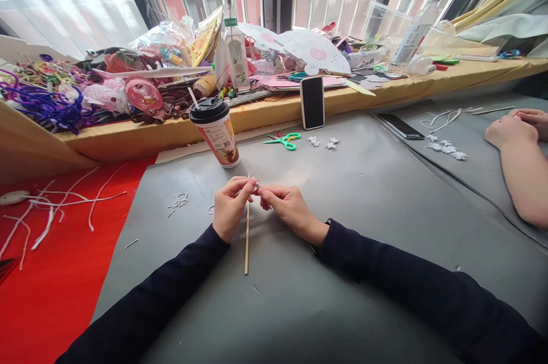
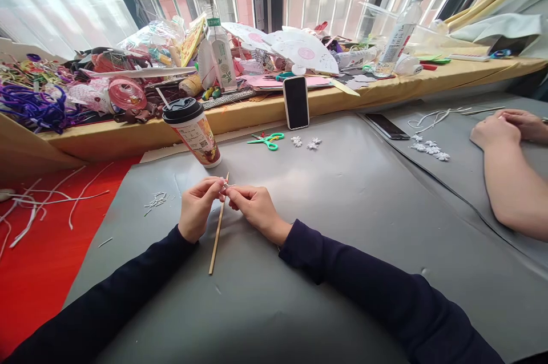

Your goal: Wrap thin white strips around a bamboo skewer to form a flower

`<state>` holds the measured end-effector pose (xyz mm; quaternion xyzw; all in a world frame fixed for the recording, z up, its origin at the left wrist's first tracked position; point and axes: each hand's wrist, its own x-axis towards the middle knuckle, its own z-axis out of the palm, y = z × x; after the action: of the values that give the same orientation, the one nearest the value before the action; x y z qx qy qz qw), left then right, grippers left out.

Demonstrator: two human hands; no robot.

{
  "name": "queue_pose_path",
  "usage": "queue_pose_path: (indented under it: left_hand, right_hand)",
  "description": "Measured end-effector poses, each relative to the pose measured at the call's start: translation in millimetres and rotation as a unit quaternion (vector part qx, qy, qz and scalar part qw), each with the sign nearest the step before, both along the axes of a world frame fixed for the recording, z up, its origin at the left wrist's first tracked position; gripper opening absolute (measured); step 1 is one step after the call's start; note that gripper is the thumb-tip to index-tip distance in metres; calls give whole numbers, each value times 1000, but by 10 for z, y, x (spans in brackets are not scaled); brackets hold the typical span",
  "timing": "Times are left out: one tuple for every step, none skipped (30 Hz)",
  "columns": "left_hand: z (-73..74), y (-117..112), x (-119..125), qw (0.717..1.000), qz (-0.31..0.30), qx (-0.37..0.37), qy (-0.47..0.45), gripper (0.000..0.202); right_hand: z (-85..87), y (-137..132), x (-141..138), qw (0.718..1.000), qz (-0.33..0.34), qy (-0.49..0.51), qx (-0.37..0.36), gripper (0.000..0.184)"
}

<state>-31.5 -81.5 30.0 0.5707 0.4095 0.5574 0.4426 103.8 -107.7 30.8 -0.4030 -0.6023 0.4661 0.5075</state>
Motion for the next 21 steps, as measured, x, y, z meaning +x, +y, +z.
queue_pose_path:
  left_hand:
    - [1,-6,2,1000,6,6,7,20]
    - [2,-11,4,1000,10,10,12,19]
    - [3,-15,5,1000,13,14,16,19]
    - [2,-17,8,1000,14,16,19,19]
    - [0,-19,10,1000,15,17,19,18]
    - [-3,-21,13,1000,15,18,18,18]
    - [-7,-23,16,1000,13,19,17,17]
    - [-12,-26,20,1000,11,20,17,16]
    - [-15,-28,23,1000,10,22,17,15]
    - [-16,-32,27,1000,9,22,18,15]
    - [-15,-36,29,1000,10,23,19,14]
    - [-11,-40,31,1000,10,21,20,15]
    - [-5,-44,32,1000,10,17,17,15]
    - [3,-48,32,1000,6,9,10,16]
    - [11,-52,32,1000,-1,0,0,18]
    - [19,-55,32,1000,-11,-10,-10,19]
    - [26,-58,32,999,-23,-19,-18,20]
    - [32,-60,31,999,-34,-25,-22,19]
    - [36,-60,30,998,-43,-28,-21,18]
    - [38,-60,30,998,-49,-28,-17,17]
    - [39,-60,29,998,-51,-25,-12,16]
  right_hand:
    - [-2,-1,-2,1000,-6,-6,9,33]
    - [-4,-2,-4,1000,-13,-13,18,33]
    - [-5,-4,-8,999,-21,-21,27,33]
    - [-6,-5,-11,998,-29,-28,38,33]
    - [-6,-6,-15,998,-36,-34,47,33]
    - [-7,-7,-17,997,-40,-38,55,34]
    - [-7,-7,-20,996,-44,-42,62,34]
    - [-8,-7,-21,996,-47,-44,68,34]
    - [-8,-7,-21,995,-50,-46,73,34]
    - [-8,-5,-21,995,-51,-47,75,34]
    - [-7,-4,-20,995,-53,-47,76,33]
    - [-6,-2,-18,995,-53,-46,73,33]
    - [-3,-1,-17,995,-52,-44,68,32]
    - [1,1,-16,996,-50,-40,60,32]
    - [6,2,-15,997,-46,-35,51,32]
    - [11,2,-14,998,-40,-28,43,32]
    - [16,2,-13,998,-34,-22,38,32]
    - [20,1,-11,999,-28,-17,35,32]
    - [22,1,-9,999,-24,-14,36,33]
    - [22,1,-8,999,-22,-13,38,33]
    - [20,0,-7,999,-22,-15,41,33]
